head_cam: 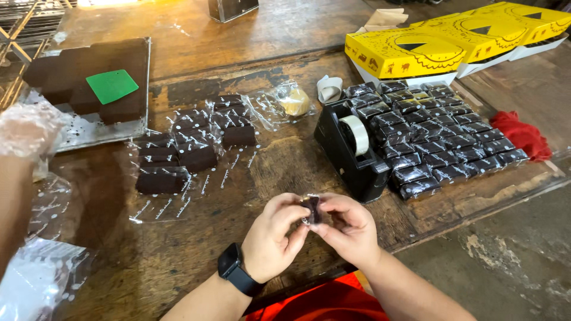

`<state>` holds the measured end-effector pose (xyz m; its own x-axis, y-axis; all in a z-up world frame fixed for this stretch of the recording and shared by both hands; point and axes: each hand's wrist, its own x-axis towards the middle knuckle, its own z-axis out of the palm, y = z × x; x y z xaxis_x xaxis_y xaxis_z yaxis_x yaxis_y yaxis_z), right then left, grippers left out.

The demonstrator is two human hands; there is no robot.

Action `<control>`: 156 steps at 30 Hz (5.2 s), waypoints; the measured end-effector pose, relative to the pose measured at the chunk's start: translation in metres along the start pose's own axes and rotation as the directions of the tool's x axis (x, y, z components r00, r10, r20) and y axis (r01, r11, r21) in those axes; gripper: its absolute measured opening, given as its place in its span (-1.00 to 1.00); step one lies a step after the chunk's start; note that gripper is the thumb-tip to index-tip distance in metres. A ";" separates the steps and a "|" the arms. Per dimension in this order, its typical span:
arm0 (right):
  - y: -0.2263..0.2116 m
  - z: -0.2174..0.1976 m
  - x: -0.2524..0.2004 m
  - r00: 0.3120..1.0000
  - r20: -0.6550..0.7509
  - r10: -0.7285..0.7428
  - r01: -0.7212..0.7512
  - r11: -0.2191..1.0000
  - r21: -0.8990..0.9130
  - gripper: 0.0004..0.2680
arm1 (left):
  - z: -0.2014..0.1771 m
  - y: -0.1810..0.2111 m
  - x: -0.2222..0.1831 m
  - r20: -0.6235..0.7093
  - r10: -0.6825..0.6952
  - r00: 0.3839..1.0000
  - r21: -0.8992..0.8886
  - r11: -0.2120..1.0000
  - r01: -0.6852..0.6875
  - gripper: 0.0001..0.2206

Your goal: The person wraps individual square chocolate brownies in clear plastic film and secures the packaging with adhesive tape from a desktop dispenser. They place the wrapped pieces in a pile on the wooden work table while another person assists with trays in the background.

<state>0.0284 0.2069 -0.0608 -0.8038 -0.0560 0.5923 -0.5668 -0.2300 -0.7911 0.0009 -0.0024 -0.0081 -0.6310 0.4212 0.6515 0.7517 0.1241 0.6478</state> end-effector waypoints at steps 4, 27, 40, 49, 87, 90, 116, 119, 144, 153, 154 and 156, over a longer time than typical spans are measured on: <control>-0.018 0.000 0.006 0.995 0.064 -0.075 0.092 0.940 -0.328 -0.74 | -0.003 0.005 0.002 0.041 0.039 0.998 -0.013 0.999 -0.038 -0.74; -0.045 0.000 0.028 0.974 0.191 -0.124 0.198 0.878 -0.435 -0.84 | -0.007 0.008 0.007 0.088 0.047 0.995 0.047 0.998 -0.051 -0.70; -0.078 -0.084 0.072 0.956 -0.067 -0.286 -0.048 0.073 -0.996 -0.90 | -0.011 0.014 0.011 0.087 0.096 0.992 0.147 0.983 -0.108 -0.76; -0.068 -0.125 0.115 0.501 -0.505 0.703 -0.846 0.520 -0.115 -0.82 | -0.012 0.004 0.012 0.125 0.024 0.992 0.221 0.974 -0.052 -0.75; -0.010 0.013 -0.010 0.980 -0.124 0.156 -0.162 0.986 -0.035 -0.77 | -0.004 0.008 0.011 0.146 -0.084 0.986 -0.090 0.991 0.098 -0.65; -0.003 0.018 -0.012 0.984 -0.144 0.108 -0.105 0.994 0.029 -0.72 | -0.004 0.009 0.011 0.170 -0.105 0.980 -0.058 0.992 0.116 -0.67; -0.033 -0.013 0.010 0.940 -0.216 0.262 -0.297 0.943 -0.147 -0.82 | 0.002 0.002 -0.004 0.124 0.047 0.991 -0.101 0.994 -0.034 -0.60; -0.069 -0.006 0.014 0.995 0.020 -0.098 0.094 0.849 -0.520 -0.83 | 0.005 -0.003 -0.006 0.110 -0.037 0.993 -0.166 0.985 0.055 -0.59; -0.050 -0.173 0.094 0.836 -0.539 -0.105 -0.546 -0.055 -0.836 -0.82 | -0.012 -0.018 0.012 0.056 -0.400 0.915 0.304 0.880 0.366 -0.30; -0.086 -0.065 0.101 0.925 -0.199 -0.324 -0.100 0.299 -0.949 -0.94 | -0.036 -0.021 0.025 -0.131 -0.030 0.991 0.370 0.926 0.077 -0.53; -0.083 -0.046 0.104 0.965 -0.098 -0.242 -0.018 0.314 -0.949 -0.95 | -0.040 -0.024 0.027 -0.146 -0.045 0.988 0.384 0.918 0.099 -0.53; -0.067 -0.009 0.113 0.988 0.122 -0.097 0.149 0.362 -0.920 -0.94 | -0.049 -0.032 0.031 -0.251 -0.079 0.965 0.459 0.868 0.190 -0.68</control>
<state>-0.0263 0.2248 0.0573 -0.7169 -0.1515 0.6805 -0.4911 0.8025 -0.3388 -0.0528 -0.0376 0.0109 -0.7160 0.1710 0.6768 0.6205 0.6000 0.5049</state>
